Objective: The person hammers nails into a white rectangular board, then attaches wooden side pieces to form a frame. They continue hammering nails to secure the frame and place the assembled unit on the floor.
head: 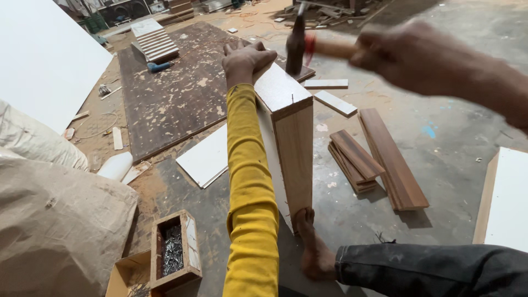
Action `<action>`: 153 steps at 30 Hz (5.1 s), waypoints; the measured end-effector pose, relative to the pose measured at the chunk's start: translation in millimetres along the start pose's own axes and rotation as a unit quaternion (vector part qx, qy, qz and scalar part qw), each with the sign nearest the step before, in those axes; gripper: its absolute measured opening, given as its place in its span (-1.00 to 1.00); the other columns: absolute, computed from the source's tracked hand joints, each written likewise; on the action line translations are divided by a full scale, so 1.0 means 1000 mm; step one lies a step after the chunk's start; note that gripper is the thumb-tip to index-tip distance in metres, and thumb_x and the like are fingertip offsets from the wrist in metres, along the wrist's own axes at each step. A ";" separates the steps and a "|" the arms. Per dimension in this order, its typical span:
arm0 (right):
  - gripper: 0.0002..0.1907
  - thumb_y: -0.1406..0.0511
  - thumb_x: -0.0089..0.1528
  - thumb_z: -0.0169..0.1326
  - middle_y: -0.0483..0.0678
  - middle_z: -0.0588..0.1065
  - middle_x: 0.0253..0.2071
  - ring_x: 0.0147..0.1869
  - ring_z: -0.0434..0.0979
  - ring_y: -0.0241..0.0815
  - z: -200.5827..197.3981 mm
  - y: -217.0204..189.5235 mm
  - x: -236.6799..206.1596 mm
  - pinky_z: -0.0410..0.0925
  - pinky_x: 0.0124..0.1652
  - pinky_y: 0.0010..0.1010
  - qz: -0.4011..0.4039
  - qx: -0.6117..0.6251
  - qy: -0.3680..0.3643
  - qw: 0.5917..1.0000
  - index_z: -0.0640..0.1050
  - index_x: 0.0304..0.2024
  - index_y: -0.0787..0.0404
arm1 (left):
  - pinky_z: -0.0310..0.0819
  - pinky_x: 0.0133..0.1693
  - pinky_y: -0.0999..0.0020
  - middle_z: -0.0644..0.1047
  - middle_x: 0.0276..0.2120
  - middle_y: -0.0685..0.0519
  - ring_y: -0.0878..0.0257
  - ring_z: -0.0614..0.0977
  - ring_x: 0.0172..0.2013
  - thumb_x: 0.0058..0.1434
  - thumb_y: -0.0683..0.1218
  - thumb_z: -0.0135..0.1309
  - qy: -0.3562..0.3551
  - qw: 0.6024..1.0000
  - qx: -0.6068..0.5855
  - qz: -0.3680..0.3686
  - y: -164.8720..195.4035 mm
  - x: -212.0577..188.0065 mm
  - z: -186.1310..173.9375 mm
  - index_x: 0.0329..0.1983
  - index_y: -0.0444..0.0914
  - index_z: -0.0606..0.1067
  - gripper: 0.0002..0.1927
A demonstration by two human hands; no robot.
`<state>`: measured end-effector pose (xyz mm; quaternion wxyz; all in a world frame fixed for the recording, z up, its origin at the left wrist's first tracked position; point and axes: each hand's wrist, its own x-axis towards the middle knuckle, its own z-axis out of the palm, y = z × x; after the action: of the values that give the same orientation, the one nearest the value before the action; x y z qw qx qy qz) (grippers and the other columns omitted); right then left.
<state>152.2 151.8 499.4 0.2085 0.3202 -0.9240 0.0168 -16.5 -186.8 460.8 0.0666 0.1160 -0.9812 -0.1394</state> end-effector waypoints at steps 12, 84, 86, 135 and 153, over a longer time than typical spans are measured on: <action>-0.76 0.18 0.44 -0.10 -0.03 0.36 -0.68 -0.74 0.26 -0.21 0.012 -0.014 0.009 0.26 -0.72 -0.30 -0.034 0.042 0.000 0.999 0.48 -0.25 0.14 | -0.10 0.40 -0.25 -0.06 0.56 0.06 -0.29 -0.27 0.50 0.02 0.59 -0.06 0.018 1.000 0.017 -0.004 0.009 0.003 -0.001 0.45 0.33 0.20 -0.10; -0.67 0.10 0.53 -0.19 -0.11 0.39 -0.55 -0.67 0.36 -0.23 0.018 0.008 0.009 0.28 -0.62 -0.35 -0.067 0.218 0.160 0.960 0.40 -0.18 0.19 | -0.56 0.46 -0.07 0.03 0.54 -0.03 -0.10 -0.12 0.53 0.04 0.48 -0.08 0.032 0.999 0.026 0.031 0.015 -0.016 -0.005 0.39 0.31 0.32 -0.22; -0.68 0.09 0.54 -0.19 -0.11 0.41 -0.47 -0.54 0.44 -0.29 0.024 0.002 0.012 0.37 -0.60 -0.43 -0.108 0.333 0.218 0.911 0.36 -0.12 0.19 | -0.57 0.43 -0.03 -0.04 0.53 0.00 -0.03 -0.13 0.51 0.02 0.54 -0.12 0.033 0.999 0.020 0.028 0.016 -0.019 -0.009 0.39 0.32 0.24 -0.18; -0.41 0.32 0.19 0.11 0.28 0.32 0.17 0.26 0.32 0.32 0.402 -0.154 -0.234 0.28 0.19 0.11 0.349 0.189 -0.115 0.910 0.35 0.27 0.30 | 0.45 0.31 0.01 0.25 0.36 -0.15 -0.07 0.45 0.30 0.11 -0.09 0.44 0.559 0.758 -0.338 -0.009 0.002 -0.240 0.226 0.45 -0.18 0.10 -0.04; 0.08 -0.26 0.08 0.12 0.29 0.32 0.27 0.31 0.40 0.28 0.446 -0.244 -0.153 0.37 0.18 0.19 0.437 0.898 -0.023 0.034 0.14 0.37 0.29 | 0.28 0.32 -0.04 0.11 0.47 -0.11 -0.13 0.27 0.43 0.05 -0.23 0.27 0.551 0.565 -0.603 -0.114 -0.140 -0.311 0.238 0.57 0.05 -0.34 0.25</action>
<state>239.6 -26.3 7.1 -0.3093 -0.2056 -0.1613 0.9144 273.9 -179.1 162.8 0.6324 0.2136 -0.4205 -0.6145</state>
